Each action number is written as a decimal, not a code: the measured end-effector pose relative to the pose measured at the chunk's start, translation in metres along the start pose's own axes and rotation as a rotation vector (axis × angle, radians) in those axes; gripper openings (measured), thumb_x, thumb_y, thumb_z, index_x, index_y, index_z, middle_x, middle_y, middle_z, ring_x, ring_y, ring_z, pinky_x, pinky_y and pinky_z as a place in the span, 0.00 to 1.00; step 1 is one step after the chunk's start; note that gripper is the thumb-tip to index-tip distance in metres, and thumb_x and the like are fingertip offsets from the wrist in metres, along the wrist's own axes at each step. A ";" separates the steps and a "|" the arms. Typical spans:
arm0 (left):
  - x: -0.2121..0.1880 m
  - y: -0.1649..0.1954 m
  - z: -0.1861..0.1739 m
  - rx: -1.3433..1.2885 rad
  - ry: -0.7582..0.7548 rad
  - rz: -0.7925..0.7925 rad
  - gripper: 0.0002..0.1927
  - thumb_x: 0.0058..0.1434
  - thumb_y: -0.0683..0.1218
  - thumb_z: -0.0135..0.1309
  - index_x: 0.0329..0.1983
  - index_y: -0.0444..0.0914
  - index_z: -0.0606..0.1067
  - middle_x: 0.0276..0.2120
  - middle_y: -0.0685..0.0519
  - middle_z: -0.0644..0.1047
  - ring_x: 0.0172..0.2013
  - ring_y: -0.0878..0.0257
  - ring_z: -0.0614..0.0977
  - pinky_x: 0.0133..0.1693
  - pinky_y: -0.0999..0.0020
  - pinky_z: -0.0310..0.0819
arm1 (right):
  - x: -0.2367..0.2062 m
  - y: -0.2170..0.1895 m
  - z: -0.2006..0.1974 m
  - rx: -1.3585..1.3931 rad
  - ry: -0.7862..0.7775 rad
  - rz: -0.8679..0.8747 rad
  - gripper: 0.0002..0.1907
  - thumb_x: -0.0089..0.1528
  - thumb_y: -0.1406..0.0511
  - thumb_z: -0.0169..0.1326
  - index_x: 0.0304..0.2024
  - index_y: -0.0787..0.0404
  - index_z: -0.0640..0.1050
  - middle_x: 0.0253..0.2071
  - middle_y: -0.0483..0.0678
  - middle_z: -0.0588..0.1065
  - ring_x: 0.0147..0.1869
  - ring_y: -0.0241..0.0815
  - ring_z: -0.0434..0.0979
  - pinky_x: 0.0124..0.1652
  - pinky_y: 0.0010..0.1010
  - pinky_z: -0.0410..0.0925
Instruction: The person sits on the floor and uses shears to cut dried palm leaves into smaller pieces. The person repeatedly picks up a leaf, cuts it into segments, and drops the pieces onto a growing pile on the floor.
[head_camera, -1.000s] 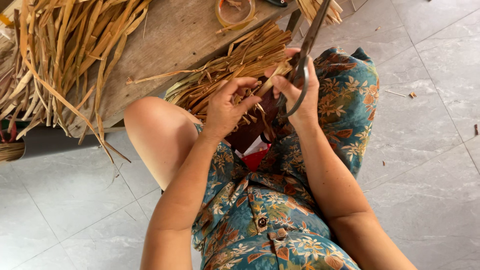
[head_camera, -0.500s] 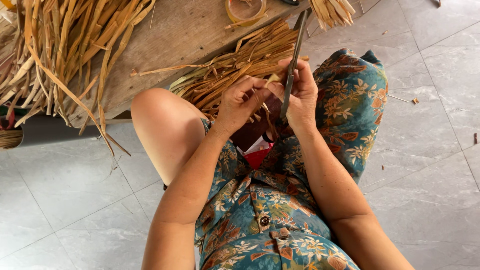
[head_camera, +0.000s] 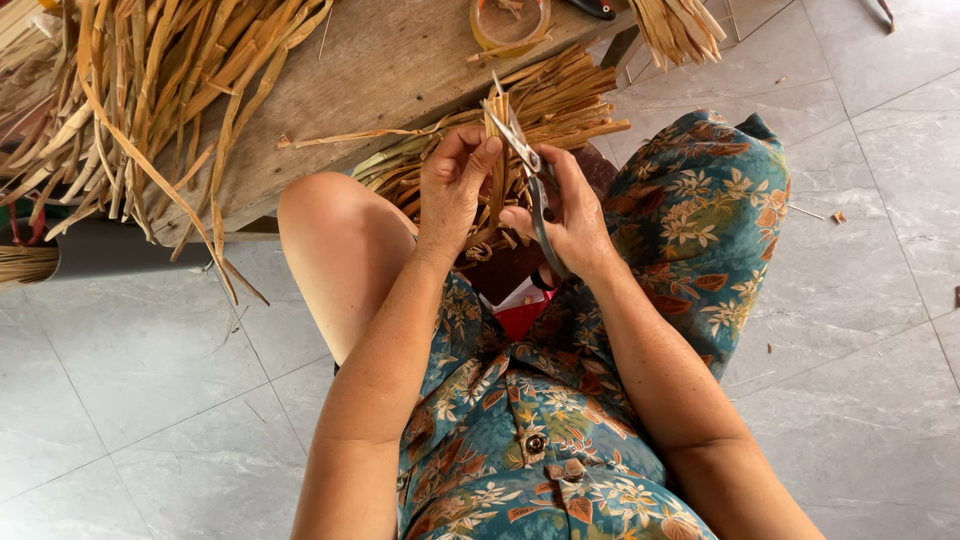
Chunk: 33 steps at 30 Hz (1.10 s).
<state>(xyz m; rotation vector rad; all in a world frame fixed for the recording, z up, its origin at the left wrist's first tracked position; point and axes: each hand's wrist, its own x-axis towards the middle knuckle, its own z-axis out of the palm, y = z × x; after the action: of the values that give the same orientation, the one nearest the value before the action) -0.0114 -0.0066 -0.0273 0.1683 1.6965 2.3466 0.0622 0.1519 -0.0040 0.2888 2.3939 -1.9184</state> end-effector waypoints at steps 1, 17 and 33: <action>0.000 0.000 0.000 -0.018 0.004 0.006 0.11 0.68 0.53 0.58 0.42 0.42 0.78 0.31 0.61 0.79 0.28 0.75 0.75 0.28 0.80 0.69 | 0.000 -0.002 0.001 -0.025 0.003 -0.025 0.49 0.51 0.47 0.68 0.66 0.63 0.65 0.50 0.49 0.74 0.51 0.39 0.77 0.48 0.33 0.73; 0.002 -0.012 -0.004 0.023 -0.010 0.033 0.08 0.69 0.49 0.59 0.38 0.41 0.75 0.30 0.61 0.78 0.27 0.75 0.77 0.28 0.79 0.72 | -0.003 0.000 0.006 -0.348 0.116 -0.260 0.46 0.55 0.43 0.67 0.62 0.67 0.71 0.51 0.55 0.74 0.53 0.47 0.78 0.52 0.37 0.72; 0.002 -0.013 -0.002 0.094 -0.066 0.030 0.09 0.70 0.48 0.58 0.35 0.41 0.74 0.25 0.60 0.74 0.25 0.75 0.75 0.25 0.78 0.69 | -0.002 0.011 0.016 -0.070 0.168 -0.029 0.25 0.56 0.56 0.70 0.50 0.62 0.81 0.24 0.37 0.71 0.26 0.24 0.66 0.25 0.19 0.61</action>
<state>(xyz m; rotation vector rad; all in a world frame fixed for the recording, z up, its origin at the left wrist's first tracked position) -0.0121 -0.0043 -0.0402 0.2869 1.7857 2.2567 0.0646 0.1389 -0.0176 0.4299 2.5777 -1.8878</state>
